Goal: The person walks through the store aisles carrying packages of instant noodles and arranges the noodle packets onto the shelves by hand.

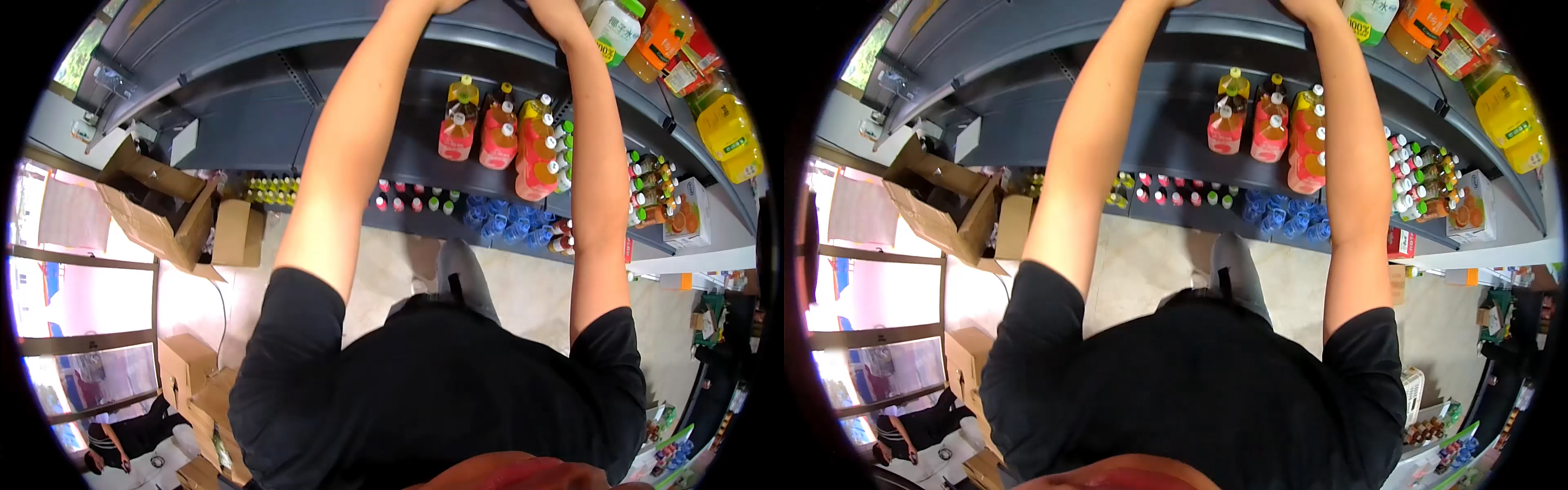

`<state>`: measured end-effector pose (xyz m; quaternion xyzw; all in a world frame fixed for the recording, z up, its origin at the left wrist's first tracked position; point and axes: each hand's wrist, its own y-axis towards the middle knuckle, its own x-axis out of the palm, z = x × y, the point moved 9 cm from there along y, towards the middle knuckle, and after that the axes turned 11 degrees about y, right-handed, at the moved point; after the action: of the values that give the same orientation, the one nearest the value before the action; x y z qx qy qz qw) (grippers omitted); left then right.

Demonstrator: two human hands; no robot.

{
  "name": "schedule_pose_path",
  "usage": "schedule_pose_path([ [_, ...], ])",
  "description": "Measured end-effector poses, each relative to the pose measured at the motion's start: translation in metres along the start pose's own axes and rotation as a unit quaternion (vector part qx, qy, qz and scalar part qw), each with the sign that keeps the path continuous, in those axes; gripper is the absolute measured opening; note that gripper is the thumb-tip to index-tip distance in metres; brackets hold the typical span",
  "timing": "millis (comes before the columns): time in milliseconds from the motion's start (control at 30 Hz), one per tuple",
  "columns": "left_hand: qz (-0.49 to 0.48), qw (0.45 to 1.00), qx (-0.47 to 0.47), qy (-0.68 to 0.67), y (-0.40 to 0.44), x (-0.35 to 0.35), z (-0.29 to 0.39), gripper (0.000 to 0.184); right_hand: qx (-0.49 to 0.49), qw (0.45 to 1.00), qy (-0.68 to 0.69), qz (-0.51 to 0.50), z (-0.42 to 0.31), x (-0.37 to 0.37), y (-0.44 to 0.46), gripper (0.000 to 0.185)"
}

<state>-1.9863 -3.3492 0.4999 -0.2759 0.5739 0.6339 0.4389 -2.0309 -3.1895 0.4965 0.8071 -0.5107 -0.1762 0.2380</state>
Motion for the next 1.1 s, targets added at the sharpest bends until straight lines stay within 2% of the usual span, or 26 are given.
schedule_pose_path([
  [67, 0.018, 1.000, -0.008, 0.010, -0.005, -0.008, 0.002, 0.047, -0.039, 0.994, -0.099, 0.024, -0.007, -0.003, -0.004, 0.055],
  [100, 0.009, 0.998, -0.047, 0.026, -0.004, -0.004, -0.007, 0.046, -0.061, 0.985, -0.154, 0.040, -0.012, -0.004, -0.005, 0.052],
  [167, -0.007, 0.991, -0.124, 0.058, -0.003, 0.000, -0.022, 0.044, -0.058, 0.982, -0.176, 0.041, -0.024, -0.001, -0.013, 0.048],
  [200, -0.020, 0.994, -0.082, 0.074, -0.003, 0.000, -0.016, 0.040, -0.072, 0.976, -0.199, 0.050, -0.026, -0.002, -0.016, 0.048],
  [233, -0.074, 0.988, -0.099, 0.087, 0.004, 0.013, -0.025, 0.059, -0.087, 0.969, -0.222, 0.060, -0.027, -0.003, -0.018, 0.048],
  [267, -0.014, 0.990, -0.098, 0.100, 0.002, 0.014, -0.027, 0.047, -0.084, 0.970, -0.220, 0.068, -0.028, -0.003, -0.018, 0.049],
  [300, 0.045, 0.988, -0.097, 0.110, -0.004, 0.014, -0.026, 0.036, -0.134, 0.959, -0.229, 0.101, -0.027, -0.008, -0.019, 0.039],
  [367, 0.036, 0.993, -0.059, 0.094, -0.002, 0.016, -0.025, 0.040, -0.064, 0.971, -0.216, 0.078, 0.019, -0.030, 0.004, 0.061],
  [400, 0.031, 0.995, -0.040, 0.085, -0.001, 0.016, -0.024, 0.043, -0.095, 0.961, -0.239, 0.098, 0.012, -0.028, 0.001, 0.051],
  [433, 0.025, 0.996, -0.041, 0.080, -0.002, 0.017, -0.024, 0.043, -0.064, 0.966, -0.232, 0.100, 0.009, -0.026, -0.002, 0.051],
  [500, 0.015, 0.996, -0.043, 0.071, -0.002, 0.019, -0.025, 0.044, -0.063, 0.957, -0.260, 0.112, 0.014, -0.030, 0.002, 0.058],
  [567, 0.020, 0.997, -0.042, 0.062, -0.003, 0.017, -0.023, 0.047, -0.061, 0.957, -0.255, 0.120, 0.017, -0.033, 0.004, 0.054],
  [633, 0.015, 0.998, -0.025, 0.062, -0.003, 0.015, -0.020, 0.048, -0.006, 0.971, -0.220, 0.099, 0.018, -0.029, 0.001, 0.058],
  [700, 0.005, 0.999, -0.006, 0.035, -0.002, 0.018, -0.018, 0.050, -0.015, 0.973, -0.208, 0.100, 0.002, -0.023, -0.008, 0.064],
  [867, -0.011, 1.000, -0.026, 0.008, -0.006, 0.017, -0.016, 0.058, -0.048, 0.983, -0.149, 0.091, -0.005, -0.017, -0.013, 0.081],
  [1100, -0.011, 0.999, -0.037, -0.029, -0.005, 0.012, -0.015, 0.065, -0.038, 0.989, -0.123, 0.078, -0.008, -0.012, -0.015, 0.086],
])
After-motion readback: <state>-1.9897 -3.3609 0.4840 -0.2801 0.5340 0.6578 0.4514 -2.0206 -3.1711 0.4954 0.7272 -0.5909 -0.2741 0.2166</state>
